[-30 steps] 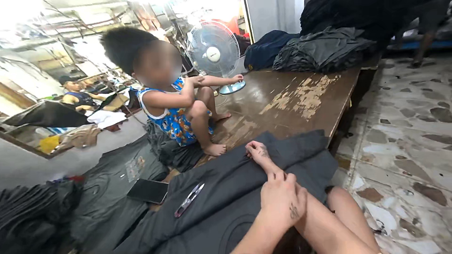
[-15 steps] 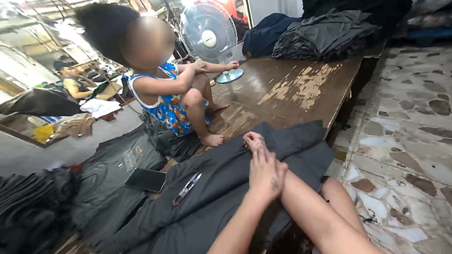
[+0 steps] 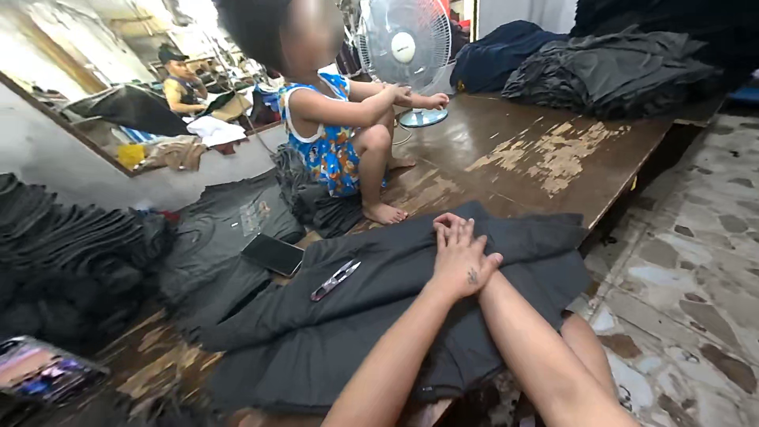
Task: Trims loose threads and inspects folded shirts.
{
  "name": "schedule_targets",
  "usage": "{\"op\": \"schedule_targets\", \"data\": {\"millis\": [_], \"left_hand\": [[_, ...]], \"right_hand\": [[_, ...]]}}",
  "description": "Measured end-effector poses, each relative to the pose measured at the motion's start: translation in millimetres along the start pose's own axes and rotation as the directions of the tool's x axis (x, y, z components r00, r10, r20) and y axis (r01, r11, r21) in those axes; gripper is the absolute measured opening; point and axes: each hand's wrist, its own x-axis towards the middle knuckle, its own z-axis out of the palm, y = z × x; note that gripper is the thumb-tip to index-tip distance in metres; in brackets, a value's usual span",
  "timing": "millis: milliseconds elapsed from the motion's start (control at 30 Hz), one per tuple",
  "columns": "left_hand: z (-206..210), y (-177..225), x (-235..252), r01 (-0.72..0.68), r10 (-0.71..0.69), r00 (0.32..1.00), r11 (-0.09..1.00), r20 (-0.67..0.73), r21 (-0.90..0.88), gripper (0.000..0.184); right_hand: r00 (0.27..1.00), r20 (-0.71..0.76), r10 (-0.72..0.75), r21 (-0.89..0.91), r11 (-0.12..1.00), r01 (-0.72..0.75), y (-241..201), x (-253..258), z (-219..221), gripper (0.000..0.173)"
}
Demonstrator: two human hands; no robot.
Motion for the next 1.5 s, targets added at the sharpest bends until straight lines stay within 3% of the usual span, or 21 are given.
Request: {"op": "schedule_targets", "data": {"millis": [67,100,200,333,433,467,500,533,633,667,733,800,867,900,1033,1100,1233,1333,1400,1500], "left_hand": [[15,23,-30,-0.110,0.104,0.992,0.990,-0.069,-0.088,0.066],[25,35,-46,-0.186,0.172,0.979,0.973,-0.109,-0.136,0.069],[31,54,-79,-0.317,0.302,0.948,0.925,-0.099,-0.210,0.076],[3,20,-45,-0.121,0.122,0.992,0.991,0.014,-0.065,0.069],[-14,-4,-18,0.042,-0.043,0.997,0.999,0.065,0.020,0.068],[-14,-4,-19,0.050,-0.052,0.996,0.998,0.070,0.031,0.067],[-12,1,-27,0.028,-0.029,0.997,0.999,0.068,0.026,0.067],[-10,9,-40,-0.017,0.018,0.996,1.000,0.082,-0.012,0.067],[-13,7,-88,-0.206,0.222,0.975,0.944,0.032,-0.257,0.050],[-17,-8,-99,-0.200,0.201,0.979,0.925,-0.030,-0.322,0.039],[-39,-44,-116,0.043,-0.075,0.991,0.962,-0.110,-0.271,0.037],[-51,-91,-129,0.378,-0.410,0.889,0.909,-0.204,-0.176,0.035],[-39,-145,-144,0.546,-0.558,0.766,0.827,-0.320,-0.136,0.037],[-33,-165,-151,0.597,-0.594,0.737,0.796,-0.322,-0.101,0.041],[-11,-179,-162,0.625,-0.590,0.698,0.778,-0.407,-0.056,0.032],[-8,-175,-161,0.613,-0.583,0.660,0.782,-0.473,-0.109,0.031],[-13,-171,-158,0.569,-0.569,0.593,0.797,-0.570,-0.203,0.034],[-26,-158,-151,0.613,-0.632,0.569,0.753,-0.526,-0.240,0.036],[-28,-155,-149,0.623,-0.644,0.571,0.744,-0.509,-0.242,0.036],[-19,-159,-158,0.553,-0.573,0.600,0.801,-0.558,-0.229,0.033]], "right_hand": [[0.972,-0.046,-0.230,0.160,0.959,0.235,46,36,15,0.026],[0.959,-0.056,-0.279,0.244,0.927,0.284,59,51,20,0.024],[0.976,-0.053,-0.210,0.322,0.922,0.216,61,62,23,0.022],[0.974,-0.055,-0.219,0.231,0.946,0.226,65,61,25,0.023],[0.997,-0.067,-0.038,0.114,0.992,0.045,26,31,20,0.025],[0.991,-0.127,-0.048,0.114,0.992,0.062,21,23,24,0.025],[0.979,-0.157,-0.128,0.109,0.983,0.146,28,25,25,0.026],[0.977,-0.090,-0.194,0.127,0.971,0.204,35,33,19,0.028],[0.973,-0.012,-0.232,0.254,0.940,0.228,37,47,10,0.028],[0.977,-0.013,-0.212,0.283,0.936,0.207,34,46,9,0.027],[0.979,-0.013,-0.201,0.271,0.942,0.197,32,44,7,0.028],[0.964,0.030,-0.264,0.152,0.954,0.257,32,40,5,0.030],[0.915,0.132,-0.380,-0.065,0.918,0.391,24,34,0,0.031],[0.887,0.202,-0.416,-0.190,0.872,0.452,17,31,-3,0.032],[0.869,0.364,-0.334,-0.533,0.691,0.489,0,22,-11,0.038],[0.890,0.352,-0.288,-0.582,0.678,0.450,10,30,-6,0.044],[0.905,0.265,-0.334,-0.613,0.666,0.425,24,54,8,0.052],[0.899,0.279,-0.337,-0.601,0.669,0.437,18,67,11,0.053],[0.848,0.252,-0.467,-0.542,0.658,0.523,23,72,12,0.047],[0.648,0.129,-0.751,-0.386,0.563,0.730,18,40,2,0.034]]}}
